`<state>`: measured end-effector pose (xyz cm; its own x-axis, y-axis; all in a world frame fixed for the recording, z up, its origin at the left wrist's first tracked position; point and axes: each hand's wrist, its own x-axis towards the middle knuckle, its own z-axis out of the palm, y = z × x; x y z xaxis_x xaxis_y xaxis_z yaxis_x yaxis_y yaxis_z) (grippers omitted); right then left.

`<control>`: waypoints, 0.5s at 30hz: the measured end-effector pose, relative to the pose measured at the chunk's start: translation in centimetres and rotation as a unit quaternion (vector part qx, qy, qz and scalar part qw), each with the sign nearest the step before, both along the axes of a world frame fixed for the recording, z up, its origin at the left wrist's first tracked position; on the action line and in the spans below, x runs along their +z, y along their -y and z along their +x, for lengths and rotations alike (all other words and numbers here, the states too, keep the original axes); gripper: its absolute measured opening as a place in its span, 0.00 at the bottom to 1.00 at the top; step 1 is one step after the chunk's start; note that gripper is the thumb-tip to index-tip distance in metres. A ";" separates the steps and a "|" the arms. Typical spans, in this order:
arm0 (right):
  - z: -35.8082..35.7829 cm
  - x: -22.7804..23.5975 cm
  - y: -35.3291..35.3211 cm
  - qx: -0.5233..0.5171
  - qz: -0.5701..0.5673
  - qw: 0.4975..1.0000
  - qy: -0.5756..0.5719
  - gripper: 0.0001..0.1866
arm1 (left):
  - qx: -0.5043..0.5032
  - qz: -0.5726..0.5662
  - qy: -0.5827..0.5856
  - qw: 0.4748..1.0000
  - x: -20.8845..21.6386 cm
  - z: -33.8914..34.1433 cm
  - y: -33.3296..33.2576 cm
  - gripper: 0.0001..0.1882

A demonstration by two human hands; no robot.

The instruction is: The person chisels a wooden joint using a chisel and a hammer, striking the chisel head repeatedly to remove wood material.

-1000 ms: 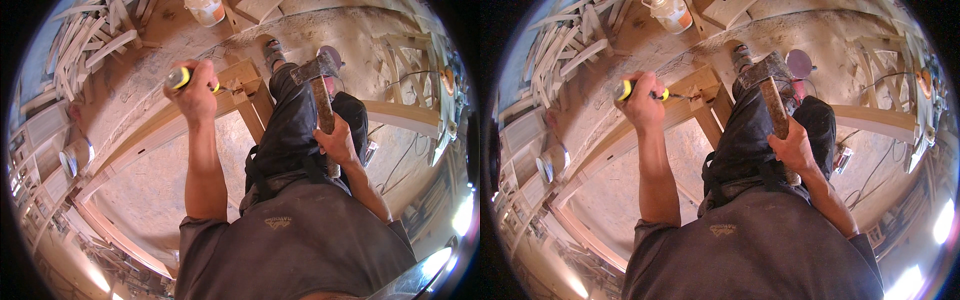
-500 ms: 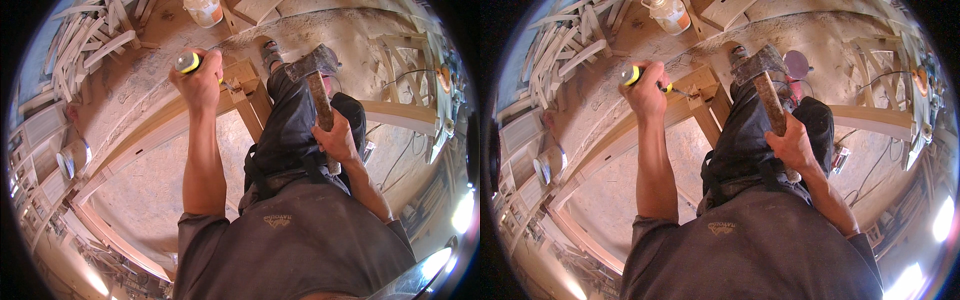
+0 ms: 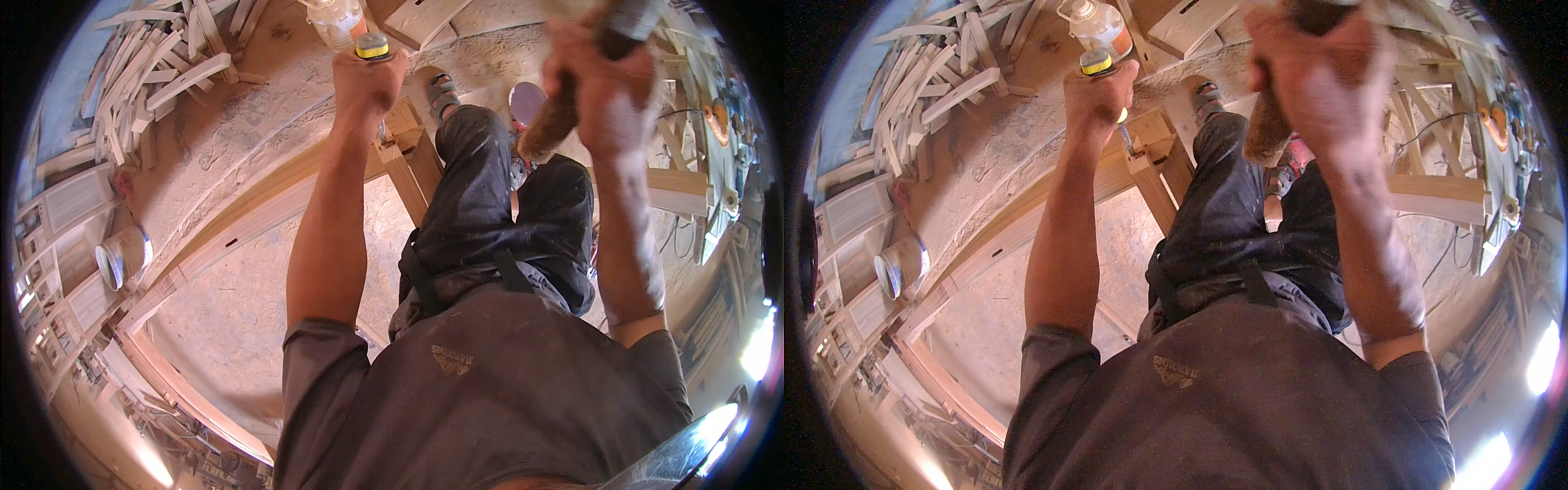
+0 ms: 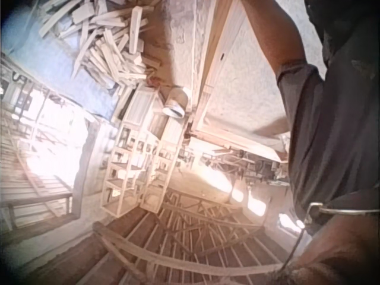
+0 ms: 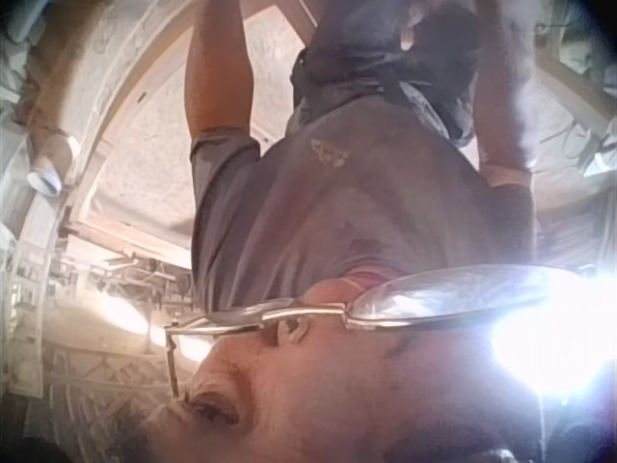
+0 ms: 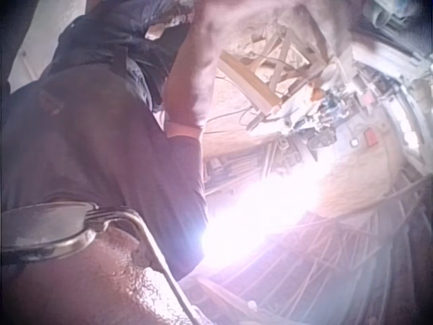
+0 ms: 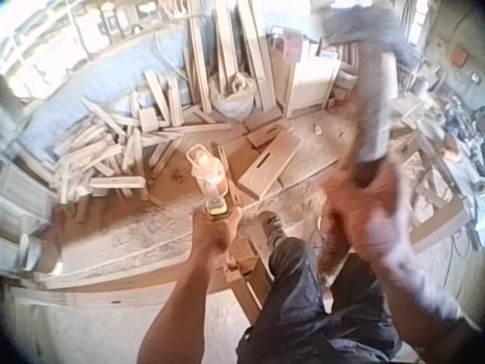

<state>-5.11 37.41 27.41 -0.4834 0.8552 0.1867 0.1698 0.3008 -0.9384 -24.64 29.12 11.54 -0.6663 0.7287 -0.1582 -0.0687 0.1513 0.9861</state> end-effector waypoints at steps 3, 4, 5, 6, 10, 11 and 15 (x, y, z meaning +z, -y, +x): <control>0.7 -4.6 -0.6 0.110 0.284 0.877 0.372 0.14 | -0.009 -0.001 -0.052 0.999 0.3 -0.2 0.0 0.14; 0.6 -5.4 -0.5 0.141 0.188 0.896 0.376 0.22 | -0.004 0.005 -0.014 1.000 0.6 -0.2 0.4 0.13; 0.9 -5.4 -0.6 0.127 0.168 0.907 0.365 0.22 | 0.000 0.012 0.024 1.000 1.0 -0.2 1.2 0.12; 0.8 -5.0 -0.5 0.118 0.147 0.917 0.353 0.21 | 0.010 0.015 0.063 0.998 1.3 -0.5 2.0 0.11; 0.1 -3.7 0.6 0.061 0.152 0.951 0.262 0.22 | -0.012 0.035 0.051 0.998 1.4 -0.5 1.8 0.11; -0.2 -4.7 1.1 0.053 0.139 0.961 0.234 0.22 | -0.020 -0.008 -0.002 1.000 0.8 -0.4 1.6 0.11; -0.9 -5.2 0.7 0.156 0.129 0.920 0.336 0.20 | -0.048 0.015 0.034 0.998 1.4 -0.8 3.1 0.11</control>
